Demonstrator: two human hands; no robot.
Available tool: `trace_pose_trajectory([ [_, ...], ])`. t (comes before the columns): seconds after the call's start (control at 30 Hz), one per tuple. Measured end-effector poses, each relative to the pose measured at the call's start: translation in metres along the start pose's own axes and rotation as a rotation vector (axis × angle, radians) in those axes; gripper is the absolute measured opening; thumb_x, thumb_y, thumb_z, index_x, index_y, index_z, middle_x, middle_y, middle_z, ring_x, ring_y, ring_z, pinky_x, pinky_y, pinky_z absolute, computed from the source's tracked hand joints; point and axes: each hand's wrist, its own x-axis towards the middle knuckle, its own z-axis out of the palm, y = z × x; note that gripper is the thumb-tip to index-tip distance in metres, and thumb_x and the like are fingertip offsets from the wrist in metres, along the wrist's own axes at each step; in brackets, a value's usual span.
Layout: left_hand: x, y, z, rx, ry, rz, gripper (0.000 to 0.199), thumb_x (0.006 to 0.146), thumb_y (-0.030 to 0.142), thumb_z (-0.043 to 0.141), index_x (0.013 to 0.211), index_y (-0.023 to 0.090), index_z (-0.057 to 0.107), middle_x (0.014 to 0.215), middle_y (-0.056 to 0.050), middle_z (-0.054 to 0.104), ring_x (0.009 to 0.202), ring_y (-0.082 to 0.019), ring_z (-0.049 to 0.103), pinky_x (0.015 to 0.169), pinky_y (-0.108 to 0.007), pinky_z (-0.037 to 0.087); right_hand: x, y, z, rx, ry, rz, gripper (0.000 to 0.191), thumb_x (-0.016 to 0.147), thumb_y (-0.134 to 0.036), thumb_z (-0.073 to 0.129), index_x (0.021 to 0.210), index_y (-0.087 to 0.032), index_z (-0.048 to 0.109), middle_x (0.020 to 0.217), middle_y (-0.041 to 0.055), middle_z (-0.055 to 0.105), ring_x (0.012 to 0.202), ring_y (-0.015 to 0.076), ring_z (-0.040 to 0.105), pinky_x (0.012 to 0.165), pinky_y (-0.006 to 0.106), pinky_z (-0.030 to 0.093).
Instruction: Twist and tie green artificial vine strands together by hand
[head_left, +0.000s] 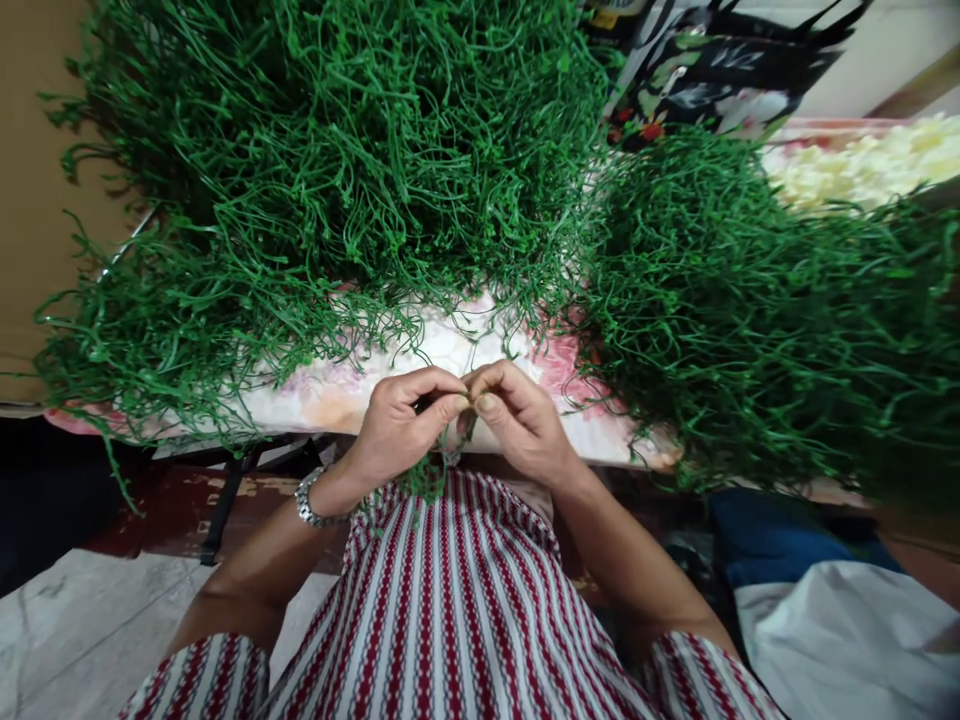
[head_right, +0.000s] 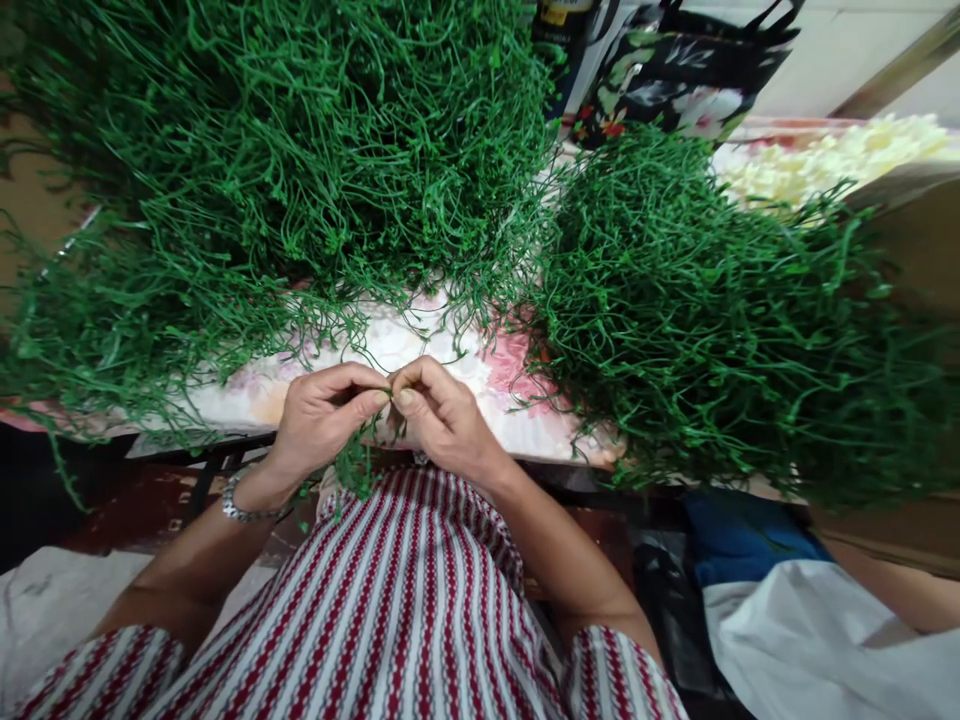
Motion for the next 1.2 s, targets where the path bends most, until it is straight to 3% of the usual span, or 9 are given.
trace_pose_trajectory([
  [0.13, -0.003, -0.003, 0.010, 0.077, 0.115, 0.140, 0.006, 0.077, 0.014, 0.060, 0.075, 0.015, 0.066, 0.060, 0.001, 0.057, 0.056, -0.007, 0.050, 0.055, -0.019, 0.039, -0.005, 0.006, 0.021, 0.320, 0.098, 0.170, 0.023, 0.087, -0.040, 0.049, 0.084, -0.019, 0.041, 0.063, -0.0056, 0.044, 0.046, 0.0040, 0.038, 0.043, 0.016, 0.032],
  [0.3, -0.002, -0.002, 0.004, 0.114, 0.032, 0.181, 0.008, 0.079, 0.013, 0.057, 0.075, 0.015, 0.064, 0.061, 0.001, 0.056, 0.059, -0.009, 0.051, 0.056, -0.020, 0.039, -0.009, 0.009, 0.018, 0.481, 0.078, 0.259, 0.023, 0.083, -0.038, 0.057, 0.085, -0.019, 0.043, 0.056, -0.0077, 0.041, 0.044, 0.0040, 0.034, 0.043, 0.016, 0.027],
  [0.4, -0.002, -0.002, -0.001, 0.172, -0.031, 0.202, 0.010, 0.080, 0.011, 0.054, 0.074, 0.015, 0.062, 0.063, 0.000, 0.056, 0.060, -0.009, 0.051, 0.057, -0.021, 0.040, -0.011, 0.004, 0.009, 0.318, 0.055, 0.263, 0.024, 0.081, -0.037, 0.058, 0.092, -0.018, 0.049, 0.060, -0.0061, 0.041, 0.048, 0.0048, 0.036, 0.045, 0.017, 0.028],
  [0.53, -0.005, -0.001, 0.001, 0.326, -0.065, 0.318, 0.012, 0.080, 0.007, 0.049, 0.077, 0.014, 0.058, 0.067, -0.001, 0.055, 0.063, -0.011, 0.051, 0.059, -0.023, 0.040, -0.012, -0.005, 0.000, -0.002, -0.072, 0.213, 0.024, 0.083, -0.036, 0.056, 0.091, -0.013, 0.057, 0.071, -0.0007, 0.050, 0.064, 0.0079, 0.044, 0.058, 0.019, 0.036],
  [0.63, -0.007, -0.002, 0.005, 0.423, -0.068, 0.383, 0.012, 0.081, 0.006, 0.047, 0.079, 0.014, 0.056, 0.069, -0.003, 0.053, 0.066, -0.012, 0.050, 0.060, -0.024, 0.040, -0.012, -0.007, -0.001, 0.003, -0.110, 0.244, 0.024, 0.085, -0.036, 0.052, 0.089, -0.013, 0.056, 0.064, -0.0029, 0.046, 0.054, 0.0060, 0.039, 0.051, 0.018, 0.032],
  [0.7, -0.008, -0.003, 0.006, 0.443, -0.074, 0.377, 0.012, 0.082, 0.007, 0.045, 0.081, 0.014, 0.054, 0.070, -0.003, 0.053, 0.066, -0.012, 0.050, 0.061, -0.024, 0.040, -0.013, -0.006, 0.000, 0.053, -0.099, 0.251, 0.024, 0.086, -0.037, 0.051, 0.090, -0.013, 0.054, 0.062, -0.0040, 0.042, 0.051, 0.0051, 0.035, 0.048, 0.017, 0.029],
  [0.87, -0.009, -0.002, 0.002, 0.490, -0.144, 0.344, 0.011, 0.084, 0.009, 0.042, 0.083, 0.015, 0.052, 0.071, -0.002, 0.052, 0.066, -0.012, 0.049, 0.061, -0.024, 0.040, -0.013, -0.003, -0.001, 0.008, -0.100, 0.197, 0.024, 0.084, -0.035, 0.052, 0.085, -0.012, 0.055, 0.068, -0.0018, 0.046, 0.060, 0.0063, 0.040, 0.055, 0.017, 0.034],
  [1.1, -0.014, 0.004, -0.001, 0.826, -0.332, 0.290, 0.016, 0.081, 0.007, 0.040, 0.081, 0.015, 0.054, 0.074, -0.004, 0.055, 0.069, -0.016, 0.052, 0.061, -0.027, 0.040, -0.013, -0.012, -0.007, -0.558, -0.189, 0.166, 0.014, 0.085, -0.022, 0.050, 0.081, -0.013, 0.059, 0.063, -0.0015, 0.053, 0.057, 0.0066, 0.045, 0.056, 0.018, 0.030],
  [1.2, -0.012, 0.007, -0.002, 0.758, -0.380, 0.252, 0.018, 0.080, 0.006, 0.040, 0.073, 0.015, 0.054, 0.069, -0.003, 0.053, 0.064, -0.014, 0.050, 0.058, -0.026, 0.038, -0.014, -0.013, -0.009, -0.611, -0.210, 0.133, 0.014, 0.083, -0.020, 0.051, 0.074, -0.012, 0.059, 0.058, -0.0023, 0.049, 0.052, 0.0056, 0.042, 0.053, 0.018, 0.027],
])
